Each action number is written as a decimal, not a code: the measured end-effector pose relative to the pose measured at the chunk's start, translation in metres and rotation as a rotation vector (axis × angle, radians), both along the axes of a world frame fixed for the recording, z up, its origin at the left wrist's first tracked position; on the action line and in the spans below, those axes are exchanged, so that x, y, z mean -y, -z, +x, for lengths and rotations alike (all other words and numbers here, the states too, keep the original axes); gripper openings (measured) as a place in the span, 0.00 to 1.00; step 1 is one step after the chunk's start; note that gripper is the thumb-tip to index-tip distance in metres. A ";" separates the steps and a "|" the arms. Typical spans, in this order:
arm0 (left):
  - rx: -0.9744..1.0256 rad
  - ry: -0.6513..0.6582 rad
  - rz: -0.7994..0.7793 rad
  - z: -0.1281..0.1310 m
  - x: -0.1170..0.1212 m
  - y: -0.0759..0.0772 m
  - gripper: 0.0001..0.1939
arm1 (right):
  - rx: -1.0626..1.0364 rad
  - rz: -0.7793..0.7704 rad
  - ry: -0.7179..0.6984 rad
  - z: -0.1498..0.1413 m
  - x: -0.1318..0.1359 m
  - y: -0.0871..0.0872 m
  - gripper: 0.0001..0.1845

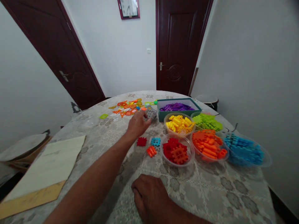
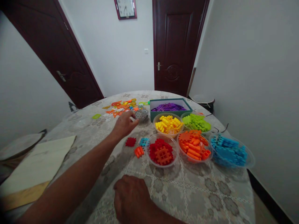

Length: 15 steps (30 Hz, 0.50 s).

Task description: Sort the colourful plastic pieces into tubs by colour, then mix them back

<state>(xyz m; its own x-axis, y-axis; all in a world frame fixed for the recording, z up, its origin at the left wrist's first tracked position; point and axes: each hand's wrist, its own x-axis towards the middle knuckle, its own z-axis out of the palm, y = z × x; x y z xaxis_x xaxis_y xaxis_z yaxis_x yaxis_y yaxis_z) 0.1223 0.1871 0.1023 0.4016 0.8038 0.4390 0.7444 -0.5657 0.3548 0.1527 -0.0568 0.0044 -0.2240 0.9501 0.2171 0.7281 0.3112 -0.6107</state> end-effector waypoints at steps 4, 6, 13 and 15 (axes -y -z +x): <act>0.016 -0.067 0.019 -0.003 -0.040 -0.024 0.08 | -0.013 0.009 0.001 0.001 0.003 -0.002 0.10; -0.004 -0.085 0.013 -0.008 -0.045 -0.021 0.13 | -0.030 0.022 0.001 0.001 0.003 -0.001 0.10; -0.277 0.351 -0.256 -0.067 -0.004 0.030 0.25 | -0.071 0.042 0.000 0.000 0.002 0.004 0.10; -0.334 0.410 -0.316 -0.079 0.006 0.042 0.27 | -0.080 0.031 0.011 0.001 0.002 0.001 0.11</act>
